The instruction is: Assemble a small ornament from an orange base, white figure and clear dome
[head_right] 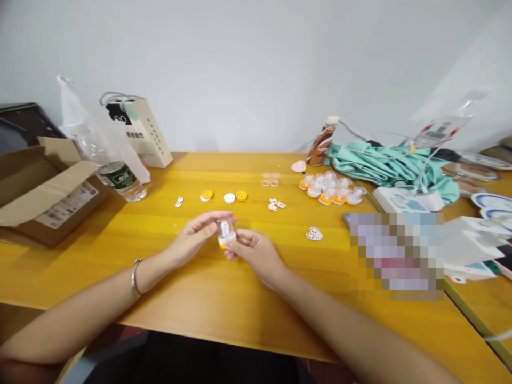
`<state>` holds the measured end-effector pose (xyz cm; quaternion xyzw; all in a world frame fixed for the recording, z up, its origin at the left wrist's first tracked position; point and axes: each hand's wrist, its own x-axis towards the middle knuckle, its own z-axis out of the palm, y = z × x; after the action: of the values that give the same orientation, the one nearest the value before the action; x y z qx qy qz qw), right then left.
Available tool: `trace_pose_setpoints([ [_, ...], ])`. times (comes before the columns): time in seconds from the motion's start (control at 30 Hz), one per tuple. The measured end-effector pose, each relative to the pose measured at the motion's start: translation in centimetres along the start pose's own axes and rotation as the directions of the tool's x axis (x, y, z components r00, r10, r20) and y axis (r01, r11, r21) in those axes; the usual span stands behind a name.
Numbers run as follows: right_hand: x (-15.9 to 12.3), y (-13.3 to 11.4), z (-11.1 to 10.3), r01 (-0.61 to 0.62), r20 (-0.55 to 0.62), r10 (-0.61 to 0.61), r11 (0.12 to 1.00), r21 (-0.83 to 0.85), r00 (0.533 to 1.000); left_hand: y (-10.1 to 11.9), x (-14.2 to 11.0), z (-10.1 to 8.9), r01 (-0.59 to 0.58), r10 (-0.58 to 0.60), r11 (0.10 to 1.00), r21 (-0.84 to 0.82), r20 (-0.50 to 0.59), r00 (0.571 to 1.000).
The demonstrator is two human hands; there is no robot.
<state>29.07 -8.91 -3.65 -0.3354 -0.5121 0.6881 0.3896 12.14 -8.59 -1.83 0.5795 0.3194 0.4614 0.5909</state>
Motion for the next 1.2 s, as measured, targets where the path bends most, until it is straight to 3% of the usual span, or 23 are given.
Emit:
trace_pose_setpoints([
  [0.13,-0.1,0.0,0.2,0.017,-0.012,-0.018,0.999,-0.039,1.0,-0.4,0.1,0.2,-0.039,0.045,0.998,0.052,-0.133,0.99],
  [0.37,-0.1,0.0,0.2,0.02,0.059,-0.023,0.999,0.049,0.998,0.2,-0.3,-0.2,-0.052,0.054,0.998,-0.025,0.09,0.994],
  [0.5,0.0,0.2,0.1,0.04,0.024,-0.04,0.999,0.012,0.999,0.2,-0.3,-0.2,-0.102,0.1,0.993,0.059,0.033,0.994],
  [0.63,0.0,0.3,0.1,0.033,0.057,-0.032,0.999,-0.003,0.998,-0.1,-0.2,-0.1,-0.014,0.024,0.997,-0.082,0.129,0.991],
  [0.8,-0.1,0.1,0.2,0.035,0.008,-0.035,0.999,0.019,0.999,-0.6,0.1,-0.1,-0.07,0.067,0.996,-0.06,-0.043,0.997],
  [1.0,-0.1,-0.1,0.3,0.002,0.043,-0.007,0.995,0.104,0.999,-0.5,0.1,-0.2,0.047,-0.018,0.988,-0.148,0.191,0.982],
  [1.13,0.0,-0.1,0.4,0.087,-0.067,-0.088,0.996,-0.014,0.994,-1.0,0.1,0.0,-0.037,0.04,0.996,-0.08,0.027,0.999],
  [1.2,-0.1,-0.1,0.4,0.075,-0.041,-0.075,0.997,-0.016,0.996,-1.0,0.1,0.0,-0.034,0.035,0.995,-0.091,0.008,0.999],
])
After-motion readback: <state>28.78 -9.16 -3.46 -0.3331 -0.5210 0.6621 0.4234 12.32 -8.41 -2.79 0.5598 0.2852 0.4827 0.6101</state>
